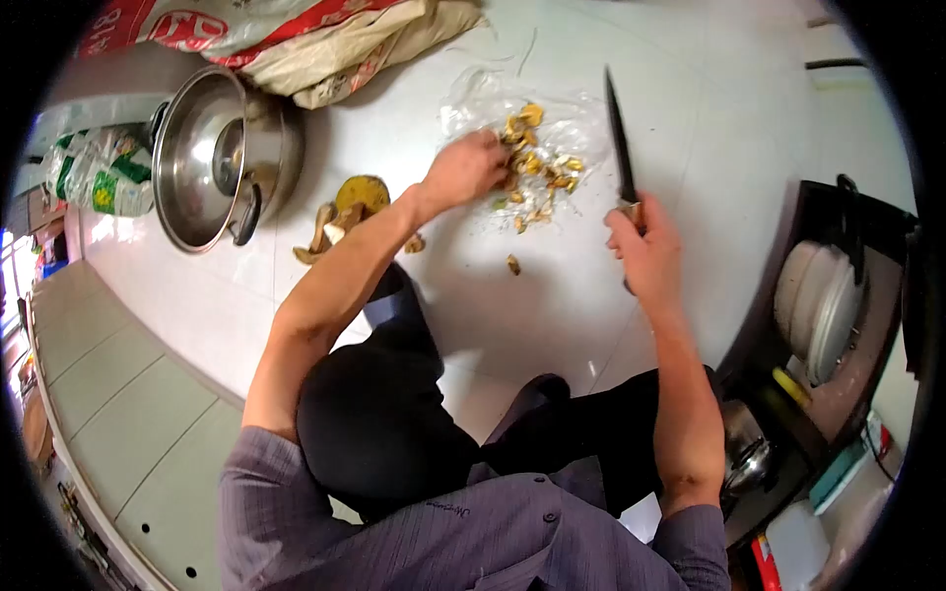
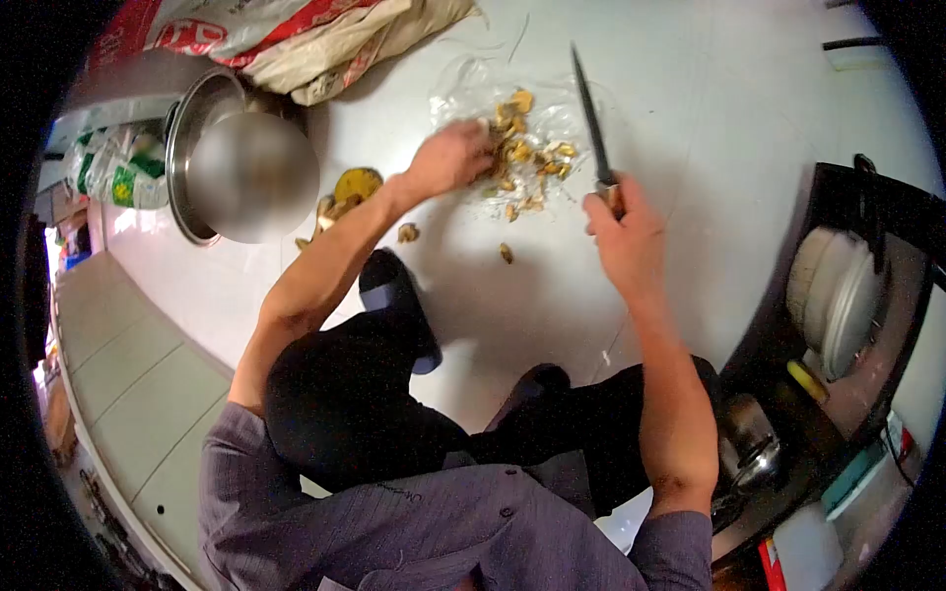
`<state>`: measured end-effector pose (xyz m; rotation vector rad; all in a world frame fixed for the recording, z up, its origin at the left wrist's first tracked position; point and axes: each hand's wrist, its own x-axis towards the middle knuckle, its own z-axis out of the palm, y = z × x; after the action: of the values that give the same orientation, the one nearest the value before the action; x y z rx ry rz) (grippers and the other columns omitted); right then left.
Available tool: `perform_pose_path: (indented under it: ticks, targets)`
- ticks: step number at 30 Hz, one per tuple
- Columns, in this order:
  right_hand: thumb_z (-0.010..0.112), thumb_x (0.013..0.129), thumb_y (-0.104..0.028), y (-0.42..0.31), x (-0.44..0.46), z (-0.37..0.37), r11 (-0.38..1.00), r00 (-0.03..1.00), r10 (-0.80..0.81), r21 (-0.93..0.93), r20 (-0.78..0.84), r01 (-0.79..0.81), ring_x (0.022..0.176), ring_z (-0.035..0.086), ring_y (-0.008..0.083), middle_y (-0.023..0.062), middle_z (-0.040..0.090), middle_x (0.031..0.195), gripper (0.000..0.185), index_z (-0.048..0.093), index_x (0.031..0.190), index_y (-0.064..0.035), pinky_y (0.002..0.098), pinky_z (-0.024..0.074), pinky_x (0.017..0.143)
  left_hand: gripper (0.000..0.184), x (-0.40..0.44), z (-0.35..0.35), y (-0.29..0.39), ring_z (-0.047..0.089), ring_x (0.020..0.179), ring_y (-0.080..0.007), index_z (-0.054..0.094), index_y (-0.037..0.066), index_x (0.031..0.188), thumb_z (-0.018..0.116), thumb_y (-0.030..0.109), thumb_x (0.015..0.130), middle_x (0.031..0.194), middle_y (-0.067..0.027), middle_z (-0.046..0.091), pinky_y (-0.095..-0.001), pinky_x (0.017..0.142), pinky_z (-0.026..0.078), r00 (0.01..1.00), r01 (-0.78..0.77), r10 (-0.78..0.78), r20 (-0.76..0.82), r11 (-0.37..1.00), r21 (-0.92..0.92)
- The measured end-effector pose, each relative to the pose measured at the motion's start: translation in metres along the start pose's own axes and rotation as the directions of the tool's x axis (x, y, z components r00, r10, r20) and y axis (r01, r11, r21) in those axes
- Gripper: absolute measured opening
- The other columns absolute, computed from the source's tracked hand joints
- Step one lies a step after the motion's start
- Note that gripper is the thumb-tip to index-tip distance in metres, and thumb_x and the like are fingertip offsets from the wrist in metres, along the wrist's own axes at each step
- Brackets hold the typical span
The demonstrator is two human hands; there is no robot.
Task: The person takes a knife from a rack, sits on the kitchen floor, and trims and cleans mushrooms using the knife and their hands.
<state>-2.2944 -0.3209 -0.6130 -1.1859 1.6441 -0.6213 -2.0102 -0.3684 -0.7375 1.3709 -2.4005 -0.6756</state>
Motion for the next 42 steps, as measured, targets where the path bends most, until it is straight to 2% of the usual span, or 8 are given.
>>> perform_pose_path:
  ticks: [4, 9, 12, 18, 19, 20, 28, 42]
  targets:
    - [0.067, 0.088, -0.015, -0.001, 0.003, -0.001, 0.999, 0.999, 0.027, 0.019, -0.025, -0.027, 0.063, 0.060, 0.0094, 0.0018, 0.061, 0.071, 0.033, 0.065, 0.117, 0.0009, 0.0264, 0.0468, 0.059, 0.029, -0.010, -0.051, -0.004, 0.065, 0.089, -0.0397, 0.069, 0.004, 0.110, 0.066, 0.026, 0.092, 0.099, -0.0183, 0.068, -0.0475, 0.078, 0.053, 0.935, 0.225, -0.273, -0.225, 0.950, -0.217]
    - [0.067, 0.088, -0.016, -0.006, 0.010, 0.005, 1.000, 0.999, -0.011, -0.010, 0.050, 0.012, 0.063, 0.061, 0.0108, 0.0025, 0.061, 0.072, 0.036, 0.064, 0.119, 0.0014, 0.0280, 0.0481, 0.060, 0.037, -0.110, -0.035, 0.018, 0.068, 0.072, -0.0366, 0.064, 0.001, 0.106, 0.067, 0.035, 0.093, 0.083, -0.0200, 0.069, -0.0470, 0.063, 0.057, 0.751, 0.403, -0.524, 0.402, 0.846, 0.349]
    - [0.067, 0.088, -0.017, -0.009, 0.012, 0.018, 0.998, 0.996, -0.052, -0.027, 0.070, 0.054, 0.065, 0.062, 0.0115, 0.0035, 0.062, 0.073, 0.038, 0.063, 0.121, 0.0017, 0.0286, 0.0491, 0.062, 0.029, -0.160, 0.003, 0.002, 0.067, 0.073, -0.0400, 0.060, 0.000, 0.105, 0.064, 0.027, 0.093, 0.080, -0.0220, 0.067, -0.0490, 0.065, 0.056, 0.795, 0.433, -0.521, 0.310, 0.846, 0.311]
    - [0.067, 0.088, -0.019, -0.008, 0.015, 0.030, 0.998, 0.991, -0.018, -0.055, 0.130, 0.026, 0.065, 0.061, 0.0116, 0.0044, 0.062, 0.072, 0.037, 0.064, 0.118, 0.0020, 0.0290, 0.0493, 0.062, 0.013, -0.149, -0.016, 0.026, 0.069, 0.072, -0.0334, 0.066, -0.001, 0.093, 0.063, 0.012, 0.092, 0.089, -0.0197, 0.071, -0.0414, 0.067, 0.056, 0.792, 0.610, -0.598, 0.124, 0.784, -0.116]
    - [0.068, 0.088, -0.019, -0.007, 0.014, 0.031, 0.999, 0.988, -0.002, -0.053, 0.153, 0.010, 0.063, 0.060, 0.0111, 0.0044, 0.061, 0.071, 0.035, 0.065, 0.116, 0.0019, 0.0290, 0.0487, 0.060, 0.012, -0.142, -0.025, 0.033, 0.069, 0.073, -0.0273, 0.067, -0.002, 0.099, 0.064, 0.008, 0.093, 0.089, -0.0157, 0.072, -0.0374, 0.068, 0.056, 0.709, 0.685, -0.666, 0.233, 0.572, -0.452]
    - [0.068, 0.088, -0.019, -0.007, 0.014, 0.031, 0.999, 0.989, -0.004, -0.051, 0.149, 0.012, 0.063, 0.060, 0.0111, 0.0044, 0.061, 0.071, 0.035, 0.065, 0.116, 0.0019, 0.0290, 0.0487, 0.060, 0.013, -0.135, -0.033, 0.039, 0.068, 0.073, -0.0212, 0.069, -0.002, 0.104, 0.065, 0.005, 0.094, 0.090, -0.0116, 0.072, -0.0334, 0.069, 0.057, 0.638, 0.669, -0.678, 0.365, 0.254, -0.698]
    - [0.070, 0.090, -0.010, -0.022, -0.002, 0.053, 0.882, 0.850, 0.002, 0.400, 0.526, -0.250, 0.059, 0.055, 0.0086, 0.0022, 0.062, 0.075, 0.027, 0.063, 0.114, 0.0003, 0.0242, 0.0444, 0.051, 0.013, -0.081, -0.073, 0.077, 0.068, 0.088, -0.0168, 0.067, -0.001, 0.106, 0.068, 0.004, 0.094, 0.100, -0.0088, 0.070, -0.0297, 0.079, 0.059, 0.893, 0.244, -0.334, 0.300, -0.199, -0.949]
    - [0.069, 0.089, -0.010, -0.049, -0.022, 0.046, 0.815, 0.840, -0.115, 0.535, 0.529, -0.225, 0.059, 0.052, 0.0063, 0.0006, 0.060, 0.074, 0.021, 0.063, 0.106, 0.0003, 0.0232, 0.0411, 0.049, 0.015, -0.065, -0.090, 0.116, 0.071, 0.091, -0.0187, 0.065, 0.001, 0.109, 0.066, 0.009, 0.097, 0.103, -0.0087, 0.070, -0.0302, 0.077, 0.059, 0.886, 0.276, -0.305, 0.349, -0.258, -0.926]
